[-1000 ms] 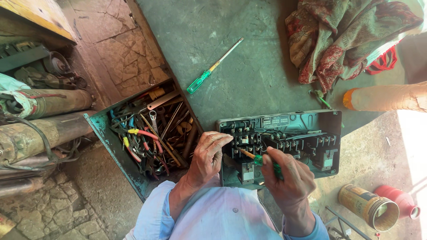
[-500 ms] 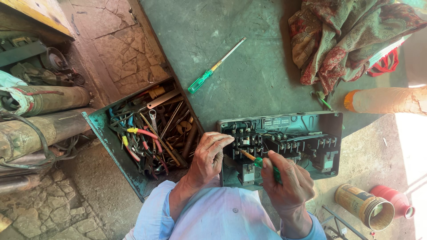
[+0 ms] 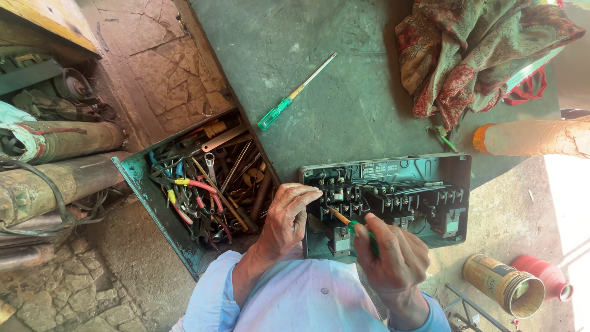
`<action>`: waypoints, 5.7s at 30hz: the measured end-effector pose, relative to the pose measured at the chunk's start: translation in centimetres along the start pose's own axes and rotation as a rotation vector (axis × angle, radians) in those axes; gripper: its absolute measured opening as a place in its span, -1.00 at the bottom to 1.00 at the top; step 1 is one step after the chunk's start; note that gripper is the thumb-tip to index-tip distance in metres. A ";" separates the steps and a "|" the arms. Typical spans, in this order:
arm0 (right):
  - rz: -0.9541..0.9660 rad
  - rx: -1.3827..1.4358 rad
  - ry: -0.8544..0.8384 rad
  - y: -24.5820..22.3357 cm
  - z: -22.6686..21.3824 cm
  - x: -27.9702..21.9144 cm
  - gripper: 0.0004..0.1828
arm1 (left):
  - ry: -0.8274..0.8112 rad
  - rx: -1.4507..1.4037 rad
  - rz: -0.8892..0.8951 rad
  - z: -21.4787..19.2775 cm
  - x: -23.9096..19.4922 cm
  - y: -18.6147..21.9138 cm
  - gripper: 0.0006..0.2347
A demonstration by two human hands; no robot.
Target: The person uses a screwdriver to tighten and adjust screws on the terminals of an open electrical component, likely a contactor, placed on a workbench. The person repeatedly manipulates the internal wiring and terminal screws throughout the clip.
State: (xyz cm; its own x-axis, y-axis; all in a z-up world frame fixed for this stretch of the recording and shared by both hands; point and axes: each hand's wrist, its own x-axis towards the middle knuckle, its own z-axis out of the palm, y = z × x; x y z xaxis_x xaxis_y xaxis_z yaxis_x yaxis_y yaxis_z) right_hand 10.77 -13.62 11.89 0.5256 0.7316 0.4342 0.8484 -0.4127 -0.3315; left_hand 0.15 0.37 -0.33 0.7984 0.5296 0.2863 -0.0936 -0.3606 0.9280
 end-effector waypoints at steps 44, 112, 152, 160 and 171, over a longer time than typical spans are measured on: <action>-0.156 1.416 -0.728 3.6 2.0 5.7 -0.63 | -0.043 -0.102 0.085 1.1 0.7 1.7 -0.83; -0.123 1.333 0.201 0.7 8.1 0.2 -0.77 | -0.097 -0.175 0.135 1.9 -0.2 -1.5 -0.84; -0.315 1.434 -0.591 2.4 3.0 7.2 -0.61 | -0.158 -0.169 0.129 1.3 0.2 -1.8 -0.74; -0.200 1.413 -0.534 2.7 3.2 4.8 -0.68 | -0.166 -0.162 0.123 1.2 0.0 -1.8 -0.73; -0.197 1.461 -0.421 2.8 2.6 5.0 -0.65 | -0.094 -0.117 0.157 1.6 0.3 -1.5 -0.76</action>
State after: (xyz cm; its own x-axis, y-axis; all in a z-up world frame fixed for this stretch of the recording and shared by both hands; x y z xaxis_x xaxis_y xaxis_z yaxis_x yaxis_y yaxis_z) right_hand 15.56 -9.76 10.97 0.1468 0.9087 0.3907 -0.0336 0.3993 -0.9162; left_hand 1.47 -0.11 -2.04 0.8199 0.3980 0.4116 -0.2853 -0.3392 0.8964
